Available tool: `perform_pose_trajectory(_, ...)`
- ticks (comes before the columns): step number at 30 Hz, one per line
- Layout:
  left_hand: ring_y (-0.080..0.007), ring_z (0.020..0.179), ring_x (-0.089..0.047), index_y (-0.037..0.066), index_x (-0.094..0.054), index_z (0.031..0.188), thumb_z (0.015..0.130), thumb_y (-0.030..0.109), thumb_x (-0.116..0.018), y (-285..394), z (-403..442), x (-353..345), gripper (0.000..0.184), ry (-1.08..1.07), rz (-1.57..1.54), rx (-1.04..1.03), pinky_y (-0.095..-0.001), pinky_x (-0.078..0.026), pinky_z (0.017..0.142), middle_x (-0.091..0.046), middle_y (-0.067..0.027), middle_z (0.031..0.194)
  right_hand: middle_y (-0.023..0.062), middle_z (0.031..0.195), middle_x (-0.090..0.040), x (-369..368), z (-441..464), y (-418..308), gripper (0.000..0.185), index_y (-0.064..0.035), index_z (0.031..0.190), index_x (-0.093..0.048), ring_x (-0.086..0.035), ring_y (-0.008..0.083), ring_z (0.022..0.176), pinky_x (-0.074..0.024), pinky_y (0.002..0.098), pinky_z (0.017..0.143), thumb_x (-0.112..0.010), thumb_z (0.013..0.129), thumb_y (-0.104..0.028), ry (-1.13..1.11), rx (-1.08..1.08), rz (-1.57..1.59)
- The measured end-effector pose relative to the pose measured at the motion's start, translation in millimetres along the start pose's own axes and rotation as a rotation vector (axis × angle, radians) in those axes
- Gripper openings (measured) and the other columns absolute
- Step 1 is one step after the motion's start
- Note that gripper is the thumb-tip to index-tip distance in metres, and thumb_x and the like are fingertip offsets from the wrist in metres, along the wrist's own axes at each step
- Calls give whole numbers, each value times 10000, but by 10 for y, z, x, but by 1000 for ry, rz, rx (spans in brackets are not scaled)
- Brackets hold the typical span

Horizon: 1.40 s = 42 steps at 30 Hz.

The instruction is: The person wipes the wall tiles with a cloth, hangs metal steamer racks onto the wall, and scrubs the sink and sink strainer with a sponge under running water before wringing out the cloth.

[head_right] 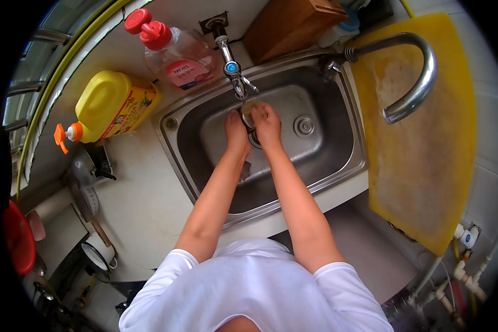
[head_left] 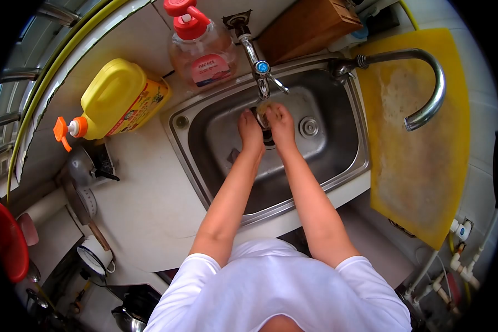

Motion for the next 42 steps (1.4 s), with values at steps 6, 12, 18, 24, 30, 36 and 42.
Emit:
perform_pose_trajectory(6,-271,1057,-593,43,-480,1163,1015,265,-372,-380,58,-84,288,89,-546,507,-465,-485,924,-571,-125,1170,32,969,-641,256,367,356,246,0,1016,-628,-561,112,842,-445,271,748,-583,921,-223,105,-117,343)
perform_pose_trajectory(12,-268,1003,-600,43,-497,1134,1021,267,-363,-485,84,-17,285,124,-637,582,-430,-500,907,-579,-121,1132,71,1144,-618,208,45,169,199,-14,1032,-642,-575,125,1004,-445,254,866,-652,857,-109,-51,0,274)
perform_pose_trajectory(18,-238,954,-600,50,-511,1121,1017,280,-383,-449,75,11,283,124,-638,547,-399,-513,844,-585,-104,1095,111,1167,-616,-24,15,-258,215,2,986,-653,-573,131,1030,-470,262,850,-649,773,-23,-143,400,-245)
perform_pose_trajectory(24,-224,879,-616,13,-526,1067,992,215,-457,-137,86,24,226,105,-286,305,-343,-496,760,-617,-86,1011,41,991,-622,231,216,185,253,-33,1118,-555,-577,99,882,-470,249,746,-623,887,-109,-67,8,267)
perform_pose_trajectory(30,-334,905,-575,96,-686,862,712,117,-701,540,-201,-239,153,-37,985,-641,-414,-451,824,-586,-152,918,16,1053,-603,-68,20,268,329,-96,1174,-522,-585,133,935,-490,295,765,-643,895,-221,-200,-292,624)
perform_pose_trajectory(36,-366,1048,-533,75,-630,1000,636,131,-781,838,-459,-211,398,7,868,-987,-383,-427,905,-511,-195,1154,14,1081,-611,-233,-23,580,305,-125,1172,-533,-600,171,974,-505,364,784,-580,927,-302,-240,-509,840)
perform_pose_trajectory(42,-375,1138,-503,46,-438,1240,559,159,-833,469,-122,-10,795,-98,461,-450,-401,-409,946,-530,-195,1198,15,1078,-614,52,-82,524,276,-104,1167,-548,-599,174,990,-504,356,795,-560,911,-206,-104,-487,660)
Point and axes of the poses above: each hand's wrist, its own z-axis towards the middle knuckle, its own x-axis out of the back of the hand, y = z × x, the point moved 10 cm from there along z, towards the middle knuckle
